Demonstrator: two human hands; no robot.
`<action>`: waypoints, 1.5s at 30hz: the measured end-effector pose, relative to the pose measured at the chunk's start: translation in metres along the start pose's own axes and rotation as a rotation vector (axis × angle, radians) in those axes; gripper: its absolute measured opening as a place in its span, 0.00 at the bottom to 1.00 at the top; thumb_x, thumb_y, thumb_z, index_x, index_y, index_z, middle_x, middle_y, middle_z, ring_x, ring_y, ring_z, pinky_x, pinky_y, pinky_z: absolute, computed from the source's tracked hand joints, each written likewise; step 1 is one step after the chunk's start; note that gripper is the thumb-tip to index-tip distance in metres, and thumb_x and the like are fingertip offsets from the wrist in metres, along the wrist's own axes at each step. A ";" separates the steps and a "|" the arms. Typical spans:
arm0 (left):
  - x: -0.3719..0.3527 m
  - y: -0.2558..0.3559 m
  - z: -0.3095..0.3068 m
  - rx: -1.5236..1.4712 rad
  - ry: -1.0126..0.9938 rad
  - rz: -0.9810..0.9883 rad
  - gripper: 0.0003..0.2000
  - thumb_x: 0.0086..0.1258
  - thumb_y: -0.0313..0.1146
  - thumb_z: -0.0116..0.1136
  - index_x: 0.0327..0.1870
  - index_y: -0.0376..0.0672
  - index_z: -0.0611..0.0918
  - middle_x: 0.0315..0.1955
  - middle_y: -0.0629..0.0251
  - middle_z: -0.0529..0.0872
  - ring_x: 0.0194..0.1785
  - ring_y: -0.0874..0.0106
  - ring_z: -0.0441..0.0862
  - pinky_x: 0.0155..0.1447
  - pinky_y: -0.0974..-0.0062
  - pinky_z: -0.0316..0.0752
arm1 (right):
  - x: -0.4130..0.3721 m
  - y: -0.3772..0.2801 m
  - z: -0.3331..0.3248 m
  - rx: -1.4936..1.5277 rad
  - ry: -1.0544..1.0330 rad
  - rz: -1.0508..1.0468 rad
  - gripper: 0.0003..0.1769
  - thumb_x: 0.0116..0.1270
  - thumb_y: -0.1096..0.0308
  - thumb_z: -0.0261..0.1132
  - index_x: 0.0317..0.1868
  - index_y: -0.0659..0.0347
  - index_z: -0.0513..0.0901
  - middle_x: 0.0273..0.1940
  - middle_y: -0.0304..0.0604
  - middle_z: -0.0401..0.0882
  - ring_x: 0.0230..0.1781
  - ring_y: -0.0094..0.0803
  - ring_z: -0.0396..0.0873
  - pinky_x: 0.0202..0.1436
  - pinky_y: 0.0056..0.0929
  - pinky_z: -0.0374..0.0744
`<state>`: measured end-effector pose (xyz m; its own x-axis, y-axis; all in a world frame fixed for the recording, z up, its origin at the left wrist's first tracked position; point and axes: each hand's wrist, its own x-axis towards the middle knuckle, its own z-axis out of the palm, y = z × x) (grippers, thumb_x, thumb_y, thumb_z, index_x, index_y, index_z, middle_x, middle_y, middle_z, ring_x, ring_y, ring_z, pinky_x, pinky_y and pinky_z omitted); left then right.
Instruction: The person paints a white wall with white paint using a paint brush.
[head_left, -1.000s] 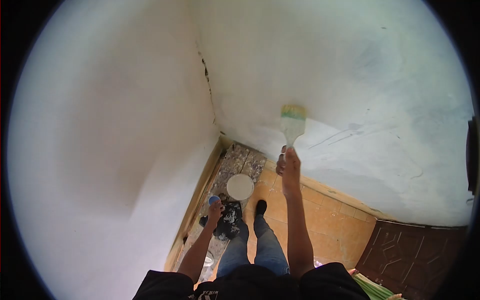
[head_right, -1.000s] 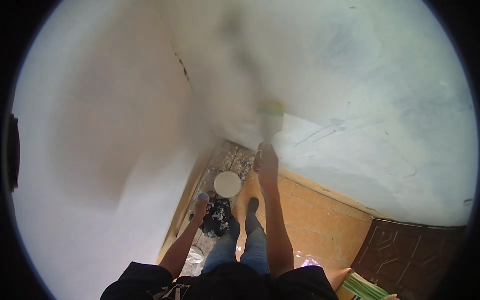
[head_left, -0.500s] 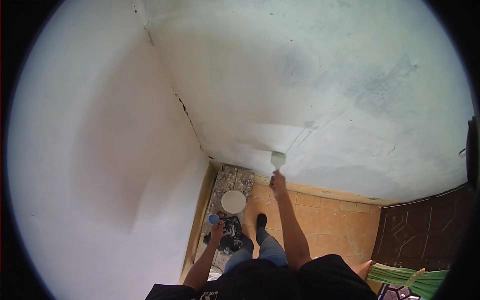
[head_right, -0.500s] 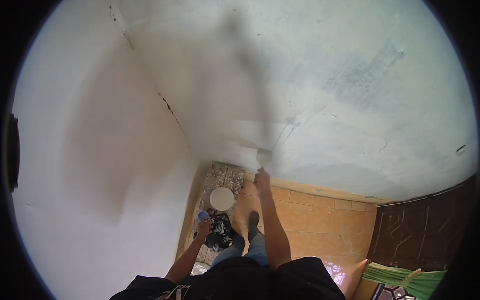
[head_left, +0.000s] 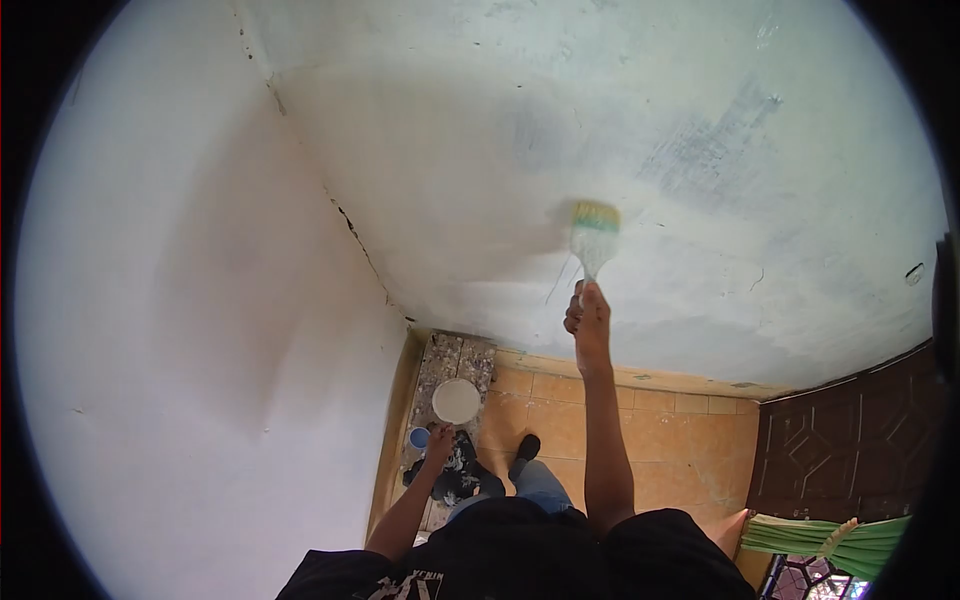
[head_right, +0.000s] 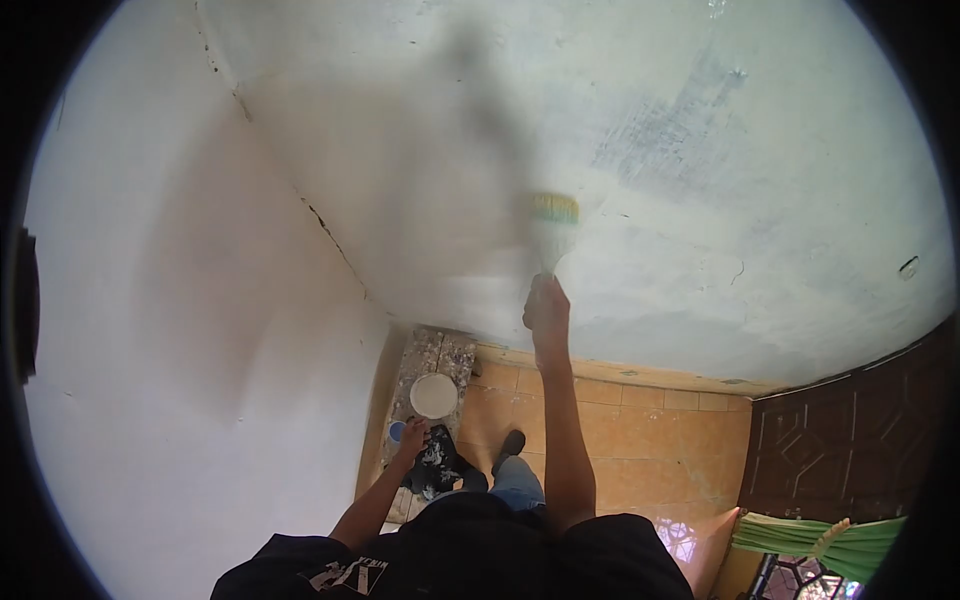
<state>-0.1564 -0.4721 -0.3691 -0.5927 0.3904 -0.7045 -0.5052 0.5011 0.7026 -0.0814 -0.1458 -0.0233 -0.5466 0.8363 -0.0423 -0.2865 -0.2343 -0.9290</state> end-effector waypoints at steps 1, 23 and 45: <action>0.000 -0.001 0.004 -0.002 0.002 0.013 0.14 0.73 0.38 0.56 0.56 0.45 0.79 0.37 0.70 0.82 0.32 0.79 0.79 0.31 0.80 0.72 | 0.012 0.023 -0.013 0.002 0.039 0.046 0.18 0.79 0.49 0.50 0.36 0.53 0.70 0.20 0.23 0.51 0.18 0.12 0.48 0.19 0.16 0.50; -0.008 0.014 0.045 -0.016 -0.065 0.025 0.18 0.71 0.41 0.59 0.59 0.47 0.78 0.37 0.68 0.84 0.33 0.79 0.79 0.29 0.79 0.73 | -0.018 -0.045 -0.012 0.004 -0.030 0.120 0.19 0.79 0.50 0.50 0.34 0.53 0.69 0.18 0.23 0.51 0.16 0.12 0.47 0.17 0.18 0.49; -0.009 0.068 0.115 -0.022 -0.070 0.205 0.17 0.74 0.39 0.56 0.60 0.46 0.77 0.36 0.69 0.84 0.31 0.80 0.78 0.34 0.80 0.73 | 0.016 0.088 -0.098 -0.026 -0.037 0.483 0.19 0.78 0.49 0.51 0.37 0.55 0.72 0.18 0.26 0.56 0.15 0.15 0.52 0.17 0.20 0.54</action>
<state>-0.1136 -0.3529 -0.3266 -0.6398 0.5356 -0.5512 -0.3923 0.3891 0.8335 -0.0383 -0.1044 -0.1421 -0.6403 0.6162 -0.4586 0.0267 -0.5788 -0.8150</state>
